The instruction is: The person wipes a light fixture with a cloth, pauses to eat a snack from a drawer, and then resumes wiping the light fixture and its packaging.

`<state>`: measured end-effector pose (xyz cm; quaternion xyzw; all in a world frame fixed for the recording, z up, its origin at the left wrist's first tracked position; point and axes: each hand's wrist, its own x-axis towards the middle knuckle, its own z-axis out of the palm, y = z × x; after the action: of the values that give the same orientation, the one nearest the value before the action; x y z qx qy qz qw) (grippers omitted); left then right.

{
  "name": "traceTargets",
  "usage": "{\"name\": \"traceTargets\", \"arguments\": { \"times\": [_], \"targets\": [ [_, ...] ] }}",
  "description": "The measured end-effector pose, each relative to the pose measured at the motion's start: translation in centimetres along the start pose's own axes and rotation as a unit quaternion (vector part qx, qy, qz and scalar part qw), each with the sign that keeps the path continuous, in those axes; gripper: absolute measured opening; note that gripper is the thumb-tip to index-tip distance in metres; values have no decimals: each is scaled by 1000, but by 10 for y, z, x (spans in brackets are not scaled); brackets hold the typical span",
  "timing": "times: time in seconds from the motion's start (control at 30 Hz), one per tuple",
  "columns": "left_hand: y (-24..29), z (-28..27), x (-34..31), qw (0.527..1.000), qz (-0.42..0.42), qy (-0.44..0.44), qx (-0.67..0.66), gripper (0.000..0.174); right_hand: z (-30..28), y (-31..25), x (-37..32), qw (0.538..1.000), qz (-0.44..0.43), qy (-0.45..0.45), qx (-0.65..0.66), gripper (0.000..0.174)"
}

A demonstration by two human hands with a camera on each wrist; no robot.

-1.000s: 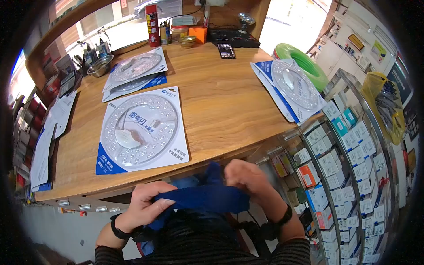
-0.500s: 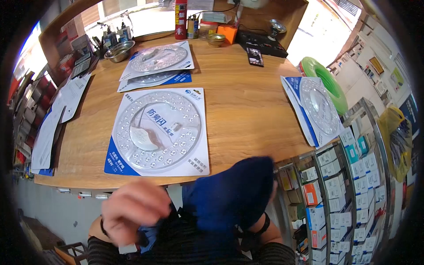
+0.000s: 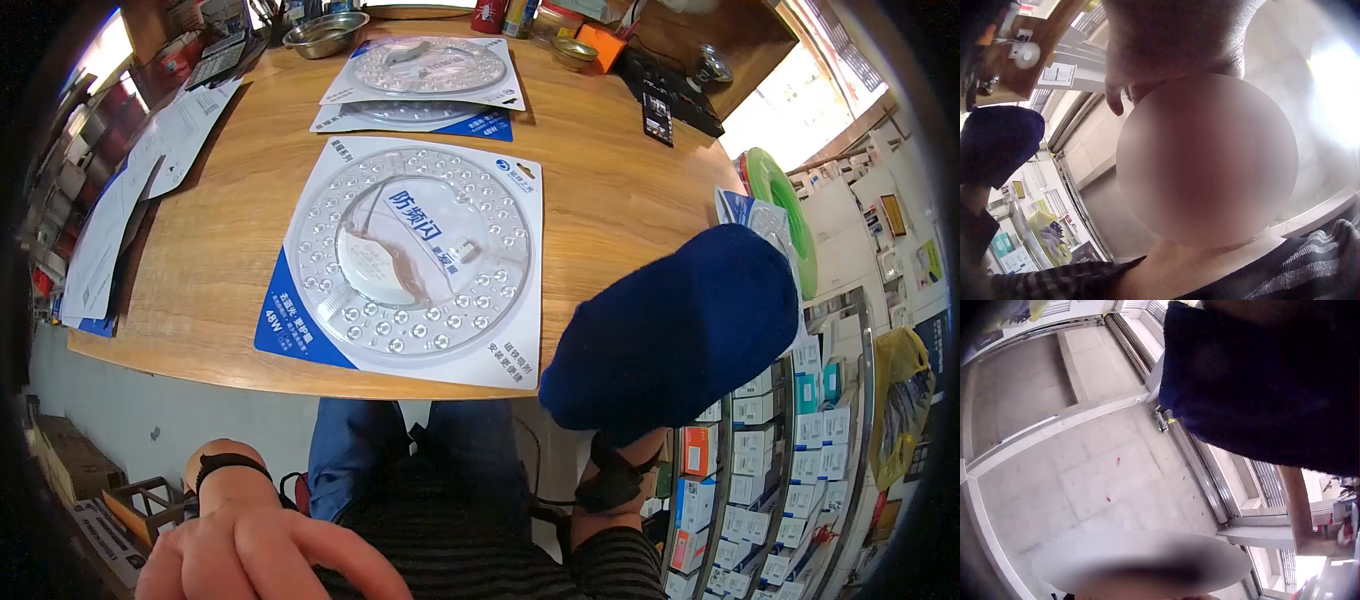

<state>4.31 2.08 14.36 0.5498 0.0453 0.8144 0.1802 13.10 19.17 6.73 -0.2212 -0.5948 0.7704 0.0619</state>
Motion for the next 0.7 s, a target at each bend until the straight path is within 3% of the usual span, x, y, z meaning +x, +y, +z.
{"name": "traceTargets", "arguments": {
  "times": [0.13, 0.2, 0.23, 0.3, 0.57, 0.7],
  "targets": [
    [10, 15, -3, 999, -24, 25, -1, 36, 2, -7, 19, 999, -15, -10, -49, 46],
    [3, 53, 1, 939, 27, 341, 35, 38, 2, -12, 31, 997, -26, -17, -76, 46],
    [10, 45, -1, 940, 27, 338, 33, 38, 1, -14, 34, 995, -32, -19, -87, 46],
    [28, 21, -9, 979, -79, 186, 25, 39, -1, -16, 40, 993, -45, -18, -108, 45],
    [29, 37, -20, 964, -214, -5, -157, 38, 31, 7, 71, 983, -99, -87, -124, 44],
    [-18, 85, -40, 929, -280, -100, -222, 38, 71, 8, 101, 966, -149, -161, -134, 44]
  ]
}}
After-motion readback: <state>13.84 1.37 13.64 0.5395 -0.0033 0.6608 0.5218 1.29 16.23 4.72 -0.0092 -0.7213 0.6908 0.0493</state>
